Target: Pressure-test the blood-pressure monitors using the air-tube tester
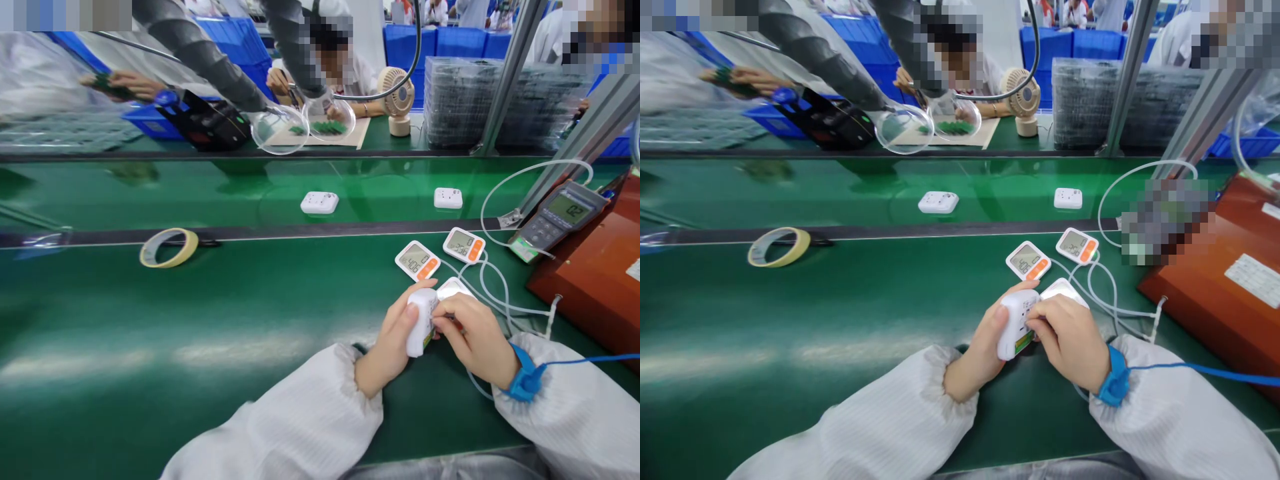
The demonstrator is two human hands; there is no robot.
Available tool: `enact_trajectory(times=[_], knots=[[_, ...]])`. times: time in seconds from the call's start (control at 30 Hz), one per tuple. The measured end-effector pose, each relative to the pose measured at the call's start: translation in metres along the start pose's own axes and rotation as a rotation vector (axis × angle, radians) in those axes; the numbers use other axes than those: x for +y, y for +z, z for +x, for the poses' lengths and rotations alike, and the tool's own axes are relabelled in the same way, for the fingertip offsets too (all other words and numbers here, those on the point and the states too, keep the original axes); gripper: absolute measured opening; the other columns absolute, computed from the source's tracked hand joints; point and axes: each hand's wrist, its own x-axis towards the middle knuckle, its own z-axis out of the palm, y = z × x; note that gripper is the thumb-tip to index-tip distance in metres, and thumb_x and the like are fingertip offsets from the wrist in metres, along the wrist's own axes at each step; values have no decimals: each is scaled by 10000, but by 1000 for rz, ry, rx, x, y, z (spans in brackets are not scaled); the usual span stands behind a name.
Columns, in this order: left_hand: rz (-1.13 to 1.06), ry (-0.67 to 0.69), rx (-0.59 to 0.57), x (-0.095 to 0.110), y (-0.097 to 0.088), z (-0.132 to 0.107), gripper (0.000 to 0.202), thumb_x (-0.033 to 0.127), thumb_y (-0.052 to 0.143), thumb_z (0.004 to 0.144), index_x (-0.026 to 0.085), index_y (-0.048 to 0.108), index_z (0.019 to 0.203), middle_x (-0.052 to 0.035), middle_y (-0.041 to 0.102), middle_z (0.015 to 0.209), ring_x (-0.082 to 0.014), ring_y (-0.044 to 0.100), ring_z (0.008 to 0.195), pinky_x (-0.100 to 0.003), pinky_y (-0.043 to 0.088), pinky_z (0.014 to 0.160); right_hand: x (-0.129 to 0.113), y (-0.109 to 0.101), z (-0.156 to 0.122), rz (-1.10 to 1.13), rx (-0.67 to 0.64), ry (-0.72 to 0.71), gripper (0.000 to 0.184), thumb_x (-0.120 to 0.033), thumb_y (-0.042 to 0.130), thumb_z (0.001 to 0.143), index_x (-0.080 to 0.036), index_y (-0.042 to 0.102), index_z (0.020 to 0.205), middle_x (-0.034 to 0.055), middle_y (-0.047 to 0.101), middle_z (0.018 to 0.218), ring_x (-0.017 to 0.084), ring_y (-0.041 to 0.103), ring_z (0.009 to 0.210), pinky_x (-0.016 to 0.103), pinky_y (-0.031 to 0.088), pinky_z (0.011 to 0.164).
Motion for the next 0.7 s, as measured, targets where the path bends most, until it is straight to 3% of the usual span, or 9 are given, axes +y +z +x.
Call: enact_trajectory(times=[0.2, 0.7], knots=[[-45, -17, -6, -5, -4, -1, 607, 607, 551, 889, 159, 560, 1298, -72, 627, 928, -170, 593, 714, -280, 505, 649, 1, 0, 1, -21, 6, -3, 163, -190, 450, 1012, -206, 558, 892, 13, 616, 776, 171, 558, 749, 300, 436, 699], [105, 1, 13, -3, -5, 0, 625, 624, 525, 891, 138, 587, 1279, -63, 620, 881, -165, 536, 729, -269, 436, 665, -2, 2, -2, -3, 20, -36, 130, -189, 462, 1002, -204, 559, 917, 18, 625, 827, 160, 585, 777, 283, 449, 709]])
